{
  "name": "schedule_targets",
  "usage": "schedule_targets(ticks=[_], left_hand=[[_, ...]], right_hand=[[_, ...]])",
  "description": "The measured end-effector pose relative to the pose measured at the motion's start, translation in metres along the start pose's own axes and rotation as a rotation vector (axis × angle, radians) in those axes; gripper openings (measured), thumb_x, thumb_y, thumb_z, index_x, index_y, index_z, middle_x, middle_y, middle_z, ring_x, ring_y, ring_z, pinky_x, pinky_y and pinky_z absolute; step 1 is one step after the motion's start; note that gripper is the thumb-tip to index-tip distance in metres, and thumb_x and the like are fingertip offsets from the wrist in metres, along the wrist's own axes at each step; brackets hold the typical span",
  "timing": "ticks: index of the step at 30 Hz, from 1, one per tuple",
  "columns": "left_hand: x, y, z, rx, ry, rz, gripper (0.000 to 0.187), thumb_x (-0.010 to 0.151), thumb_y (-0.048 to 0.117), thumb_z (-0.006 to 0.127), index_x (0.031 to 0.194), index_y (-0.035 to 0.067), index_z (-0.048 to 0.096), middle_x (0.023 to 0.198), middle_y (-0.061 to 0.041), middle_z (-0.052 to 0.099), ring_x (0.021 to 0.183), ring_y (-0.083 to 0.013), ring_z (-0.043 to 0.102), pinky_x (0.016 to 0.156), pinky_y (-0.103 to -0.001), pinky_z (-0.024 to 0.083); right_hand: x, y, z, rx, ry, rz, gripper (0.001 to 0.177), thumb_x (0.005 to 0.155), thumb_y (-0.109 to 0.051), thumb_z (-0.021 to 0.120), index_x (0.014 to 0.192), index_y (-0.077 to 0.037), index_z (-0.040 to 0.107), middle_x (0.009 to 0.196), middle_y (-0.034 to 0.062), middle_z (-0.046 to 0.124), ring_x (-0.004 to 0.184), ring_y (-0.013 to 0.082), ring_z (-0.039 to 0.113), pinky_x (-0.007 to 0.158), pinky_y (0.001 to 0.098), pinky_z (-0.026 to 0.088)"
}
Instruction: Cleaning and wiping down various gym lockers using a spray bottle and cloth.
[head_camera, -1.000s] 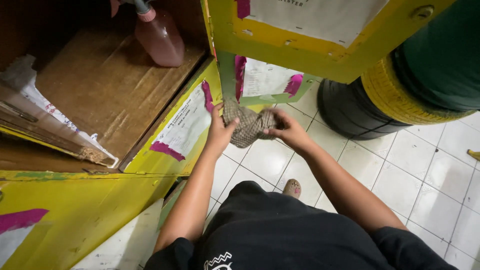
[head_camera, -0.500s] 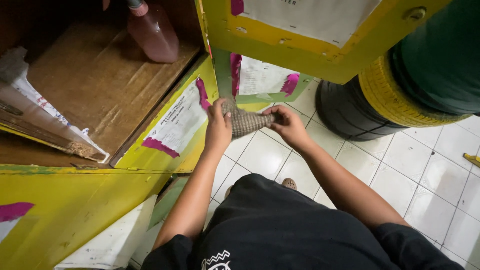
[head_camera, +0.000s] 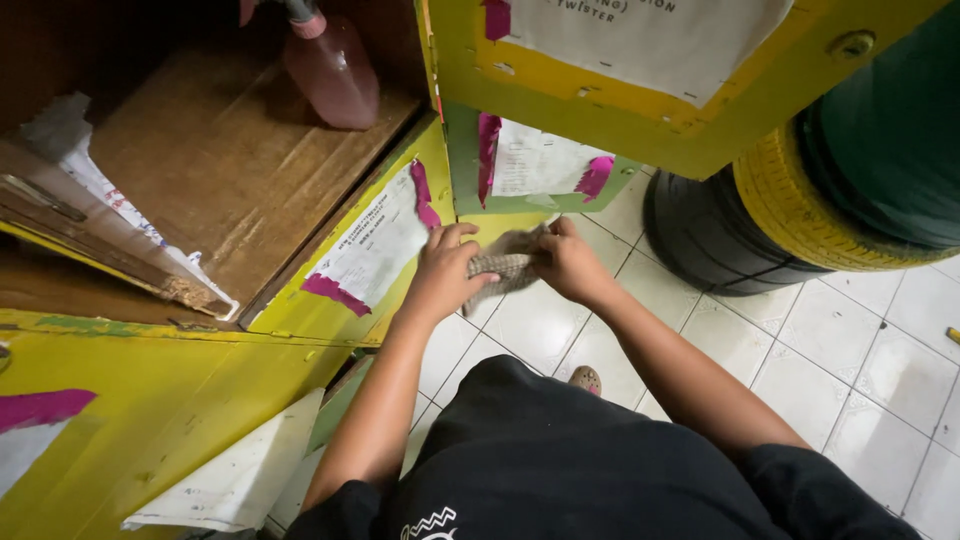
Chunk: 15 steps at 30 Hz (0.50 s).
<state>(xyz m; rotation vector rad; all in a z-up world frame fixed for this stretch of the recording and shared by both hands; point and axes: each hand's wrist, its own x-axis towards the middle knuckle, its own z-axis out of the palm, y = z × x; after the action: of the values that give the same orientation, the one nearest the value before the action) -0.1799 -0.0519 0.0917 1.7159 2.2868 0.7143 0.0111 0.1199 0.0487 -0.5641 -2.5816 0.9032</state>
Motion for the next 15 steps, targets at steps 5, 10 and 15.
schedule_targets(ticks=[5,10,15], left_hand=[[-0.006,0.002,-0.023,-0.465,-0.044,0.108,0.048,0.084,0.026,0.08,0.123,0.004,0.063,0.136,-0.013,0.061,0.123,-0.0312,0.06,0.101,-0.041,0.049],[-0.011,0.006,-0.04,-0.462,-0.117,-0.26,0.046,0.091,0.03,0.073,0.126,0.008,0.053,0.105,-0.016,0.073,0.1,-0.0354,0.073,0.086,-0.043,0.055],[-0.021,-0.009,-0.049,-0.384,-0.075,-0.202,0.042,0.095,0.028,0.068,0.13,0.01,0.056,0.113,-0.019,0.072,0.106,-0.0396,0.068,0.086,-0.046,0.053]], right_hand=[[0.02,-0.019,-0.014,-0.093,-0.012,0.045,0.033,0.078,-0.016,0.083,0.109,-0.007,0.073,0.128,0.0218,0.058,0.112,0.0403,0.061,0.1,0.0467,0.051],[0.061,-0.039,-0.033,-0.077,0.083,-0.109,0.054,0.083,-0.017,0.08,0.129,0.0,0.057,0.134,0.0256,0.055,0.125,0.0424,0.055,0.104,0.0465,0.047],[0.137,-0.123,-0.039,0.178,0.082,-0.203,0.066,0.09,-0.025,0.082,0.141,0.0,0.047,0.134,0.0232,0.057,0.125,0.0353,0.059,0.107,0.0422,0.048]])
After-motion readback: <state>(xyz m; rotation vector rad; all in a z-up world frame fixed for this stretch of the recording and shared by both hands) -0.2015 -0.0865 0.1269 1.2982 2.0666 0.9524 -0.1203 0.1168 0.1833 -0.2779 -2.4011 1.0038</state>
